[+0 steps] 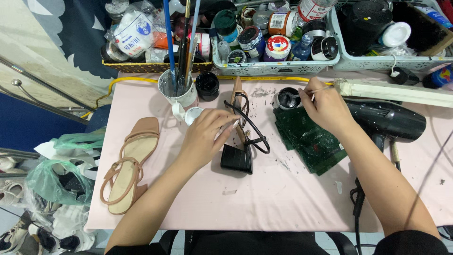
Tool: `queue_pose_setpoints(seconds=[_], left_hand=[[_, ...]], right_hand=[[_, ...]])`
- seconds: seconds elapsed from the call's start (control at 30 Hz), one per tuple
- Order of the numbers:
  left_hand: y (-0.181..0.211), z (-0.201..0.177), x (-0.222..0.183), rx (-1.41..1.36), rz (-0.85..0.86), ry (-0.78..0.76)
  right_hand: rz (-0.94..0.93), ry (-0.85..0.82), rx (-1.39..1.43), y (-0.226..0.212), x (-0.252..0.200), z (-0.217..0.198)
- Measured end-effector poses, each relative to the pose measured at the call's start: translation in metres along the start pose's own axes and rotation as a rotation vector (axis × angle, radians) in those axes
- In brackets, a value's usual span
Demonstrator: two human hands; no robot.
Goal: The person paints the edges of a black sandal strap with a brush, uses a hairdryer to dry the paint, and then applies paint to the heel and sole edges of the sandal.
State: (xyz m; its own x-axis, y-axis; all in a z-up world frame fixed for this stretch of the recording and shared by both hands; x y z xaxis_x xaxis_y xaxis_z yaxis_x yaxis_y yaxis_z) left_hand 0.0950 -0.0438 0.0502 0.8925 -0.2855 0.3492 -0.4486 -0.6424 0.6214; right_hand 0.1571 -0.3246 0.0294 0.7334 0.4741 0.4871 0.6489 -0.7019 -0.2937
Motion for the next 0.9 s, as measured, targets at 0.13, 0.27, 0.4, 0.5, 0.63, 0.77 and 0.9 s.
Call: queue_pose_setpoints(seconds=[0.13,0.27,0.4,0.5,0.63,0.77,0.9], left_hand=[[0.001,0.008,0.011,-0.008,-0.042,-0.050],[0.003,0.021,0.019,-0.021,-0.079,-0.102],[0.003,0.027,0.022,-0.021,-0.066,-0.110],[-0.003,0.030,0.024,-0.026,-0.088,-0.134],[-0.004,0.033,0.028,-0.014,-0.067,-0.116],[-0.005,0.037,0.031,-0.003,-0.059,-0.158],[-0.004,0.041,0.031,0.007,-0.037,-0.181]], right_hand=[[0.221,-0.021,0.045,0.019,-0.007,0.005],[0.105,0.005,0.020,0.014,-0.002,0.006],[0.081,0.045,-0.065,0.020,-0.003,-0.005],[0.122,0.036,-0.061,0.026,-0.007,-0.010],[0.129,0.096,0.056,0.025,-0.010,-0.010],[0.089,0.034,-0.037,0.020,-0.007,-0.005],[0.198,0.142,0.089,0.026,-0.021,-0.015]])
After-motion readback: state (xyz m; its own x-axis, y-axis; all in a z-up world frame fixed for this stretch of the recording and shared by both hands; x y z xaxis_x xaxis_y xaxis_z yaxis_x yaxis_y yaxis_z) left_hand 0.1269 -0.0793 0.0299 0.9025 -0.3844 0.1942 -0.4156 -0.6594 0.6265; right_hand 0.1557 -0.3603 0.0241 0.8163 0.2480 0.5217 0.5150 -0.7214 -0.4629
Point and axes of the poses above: each hand's wrist, its own x-axis towards the middle knuckle, its own z-axis out of the palm, y = z × x, the point moved 8 cm from there along x, towards the middle knuckle, and after that the axes turned 15 degrees about -z, right-handed, at the moved point
